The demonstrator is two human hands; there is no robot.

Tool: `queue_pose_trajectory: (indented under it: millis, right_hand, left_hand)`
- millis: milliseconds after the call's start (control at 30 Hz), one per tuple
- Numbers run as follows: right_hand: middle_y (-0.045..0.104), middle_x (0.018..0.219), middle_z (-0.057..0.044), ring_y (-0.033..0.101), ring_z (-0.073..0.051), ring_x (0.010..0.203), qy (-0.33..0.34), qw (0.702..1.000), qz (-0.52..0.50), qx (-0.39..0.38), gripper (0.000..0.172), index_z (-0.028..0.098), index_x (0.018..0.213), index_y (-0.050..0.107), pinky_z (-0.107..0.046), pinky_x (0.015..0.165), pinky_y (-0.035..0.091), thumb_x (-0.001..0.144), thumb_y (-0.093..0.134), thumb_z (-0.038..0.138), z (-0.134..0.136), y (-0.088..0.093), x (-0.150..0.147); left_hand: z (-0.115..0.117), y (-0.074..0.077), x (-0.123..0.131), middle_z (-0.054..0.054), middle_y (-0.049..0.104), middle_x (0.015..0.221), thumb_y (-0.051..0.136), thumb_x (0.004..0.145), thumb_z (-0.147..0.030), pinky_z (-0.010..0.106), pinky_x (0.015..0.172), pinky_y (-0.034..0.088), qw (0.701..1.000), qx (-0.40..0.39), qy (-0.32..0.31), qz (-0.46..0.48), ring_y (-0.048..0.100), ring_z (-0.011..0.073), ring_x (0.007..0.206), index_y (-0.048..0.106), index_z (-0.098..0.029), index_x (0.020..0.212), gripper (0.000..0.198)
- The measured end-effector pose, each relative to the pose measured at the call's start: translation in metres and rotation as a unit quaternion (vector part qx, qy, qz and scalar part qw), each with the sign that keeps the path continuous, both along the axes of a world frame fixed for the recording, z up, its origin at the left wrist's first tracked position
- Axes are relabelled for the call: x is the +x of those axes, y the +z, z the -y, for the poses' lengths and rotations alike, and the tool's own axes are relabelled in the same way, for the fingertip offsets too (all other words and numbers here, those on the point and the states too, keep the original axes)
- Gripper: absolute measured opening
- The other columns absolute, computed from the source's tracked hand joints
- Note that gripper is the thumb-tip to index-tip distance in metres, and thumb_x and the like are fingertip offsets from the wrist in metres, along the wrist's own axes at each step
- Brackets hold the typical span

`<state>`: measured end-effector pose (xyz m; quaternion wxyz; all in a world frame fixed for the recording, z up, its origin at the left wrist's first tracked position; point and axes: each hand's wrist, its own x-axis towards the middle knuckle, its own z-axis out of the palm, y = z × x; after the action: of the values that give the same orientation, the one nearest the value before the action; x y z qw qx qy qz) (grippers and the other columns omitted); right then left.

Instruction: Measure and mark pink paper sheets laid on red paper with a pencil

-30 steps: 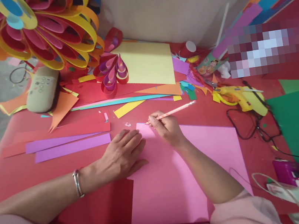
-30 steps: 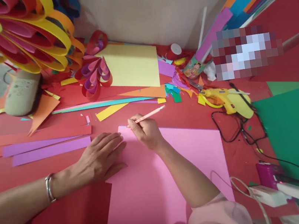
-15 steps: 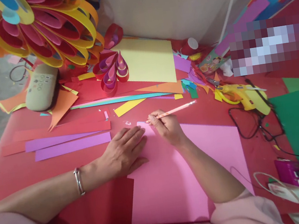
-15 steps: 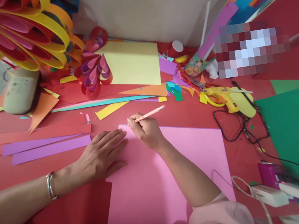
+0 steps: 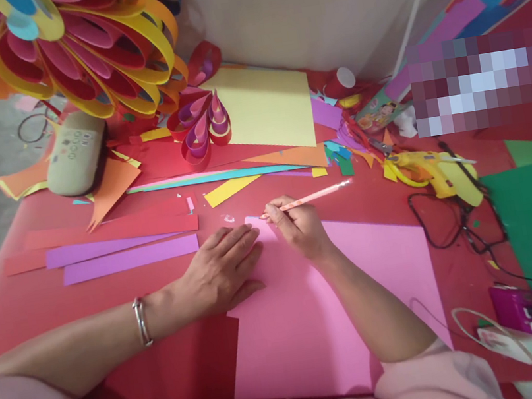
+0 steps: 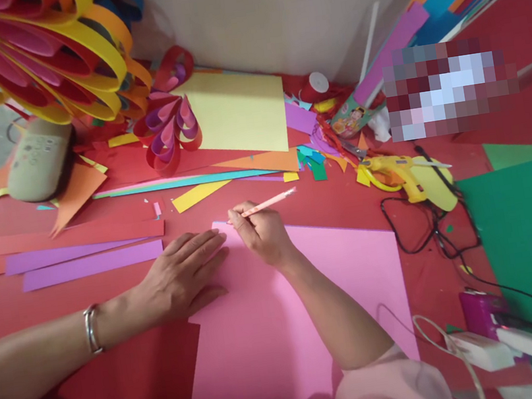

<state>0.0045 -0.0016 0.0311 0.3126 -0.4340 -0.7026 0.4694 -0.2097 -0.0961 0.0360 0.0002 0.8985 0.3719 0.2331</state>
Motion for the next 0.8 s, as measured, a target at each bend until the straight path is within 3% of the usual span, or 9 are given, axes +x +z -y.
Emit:
queue_pose_trajectory:
  millis: [800]
  right_hand:
    - [0.079,0.088,-0.004,0.077,-0.021,0.085,0.004,1.000,-0.001,0.014,0.032,0.024,0.096,0.071,-0.030,0.078,0.056,0.107,0.054,0.049,-0.0007,-0.0002,0.0003]
  left_hand:
    - [-0.0006,0.0015,0.0003,0.026,0.070,0.134,0.062,0.103,-0.045,0.054,0.101,0.055,1.000,0.009,0.001,-0.003,0.067,0.0412,0.127,0.064,-0.007,0.127,0.045]
